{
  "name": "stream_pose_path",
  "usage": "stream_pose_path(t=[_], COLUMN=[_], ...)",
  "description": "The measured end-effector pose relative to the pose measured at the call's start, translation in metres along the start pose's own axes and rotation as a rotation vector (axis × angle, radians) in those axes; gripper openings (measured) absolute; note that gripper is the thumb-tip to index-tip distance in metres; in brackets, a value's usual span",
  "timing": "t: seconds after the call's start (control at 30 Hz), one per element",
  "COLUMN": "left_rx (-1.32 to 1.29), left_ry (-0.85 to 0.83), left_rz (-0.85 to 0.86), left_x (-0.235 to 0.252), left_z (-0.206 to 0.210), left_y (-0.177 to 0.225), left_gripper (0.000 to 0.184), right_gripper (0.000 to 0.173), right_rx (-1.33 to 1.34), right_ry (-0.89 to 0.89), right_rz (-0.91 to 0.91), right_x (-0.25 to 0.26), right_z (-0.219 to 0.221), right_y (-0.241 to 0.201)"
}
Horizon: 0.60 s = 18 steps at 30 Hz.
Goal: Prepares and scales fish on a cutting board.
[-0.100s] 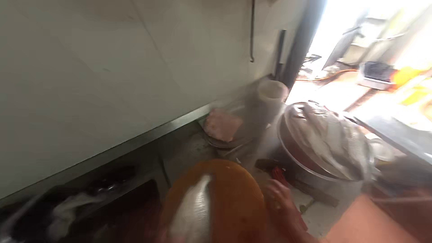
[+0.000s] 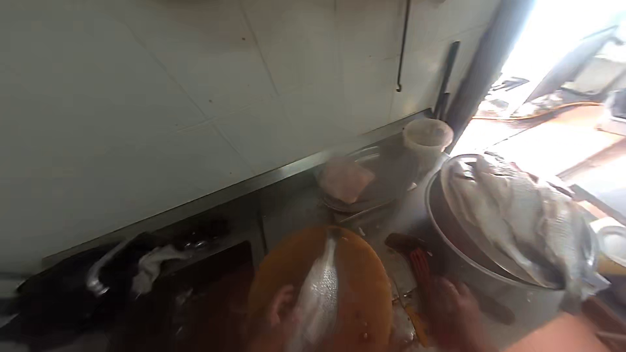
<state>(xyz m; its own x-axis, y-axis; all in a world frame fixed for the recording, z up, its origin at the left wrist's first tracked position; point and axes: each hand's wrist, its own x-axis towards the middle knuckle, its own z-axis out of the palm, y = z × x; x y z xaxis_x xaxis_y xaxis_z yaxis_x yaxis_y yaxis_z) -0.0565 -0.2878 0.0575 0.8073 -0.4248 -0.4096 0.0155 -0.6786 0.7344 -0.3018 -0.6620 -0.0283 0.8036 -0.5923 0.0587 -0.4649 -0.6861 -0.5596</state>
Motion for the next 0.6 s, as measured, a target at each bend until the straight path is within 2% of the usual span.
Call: stream_pose_path(t=[0.07, 0.13, 0.23, 0.33, 0.47, 0.6], left_rx=[0.201, 0.313, 0.458, 0.469, 0.719, 0.623], left_ry=[0.174, 0.211, 0.262, 0.343, 0.367, 0.423], left_rz=[0.095, 0.170, 0.235, 0.168, -0.013, 0.105], left_x=[-0.014, -0.036, -0.045, -0.048, -0.054, -0.065], left_z=[0.015, 0.030, 0.068, 0.092, 0.107, 0.150], left_y=[-0.011, -0.012, -0.025, -0.022, 0.015, 0.027], left_gripper=[0.072, 0.091, 0.124, 0.122, 0.114, 0.117], right_gripper=[0.058, 0.068, 0.076, 0.075, 0.058, 0.053], right_rx=[-0.077, -0.102, -0.055, -0.004, 0.086, 0.132], right_ry=[-0.143, -0.249, -0.296, -0.300, -0.315, -0.277], right_rz=[0.074, 0.121, 0.160, 0.236, 0.255, 0.214], right_x=[-0.005, -0.005, 0.005, 0.016, 0.020, 0.006], right_z=[-0.011, -0.008, 0.006, 0.009, 0.005, 0.001], right_y=[0.016, 0.015, 0.014, 0.021, 0.029, 0.025])
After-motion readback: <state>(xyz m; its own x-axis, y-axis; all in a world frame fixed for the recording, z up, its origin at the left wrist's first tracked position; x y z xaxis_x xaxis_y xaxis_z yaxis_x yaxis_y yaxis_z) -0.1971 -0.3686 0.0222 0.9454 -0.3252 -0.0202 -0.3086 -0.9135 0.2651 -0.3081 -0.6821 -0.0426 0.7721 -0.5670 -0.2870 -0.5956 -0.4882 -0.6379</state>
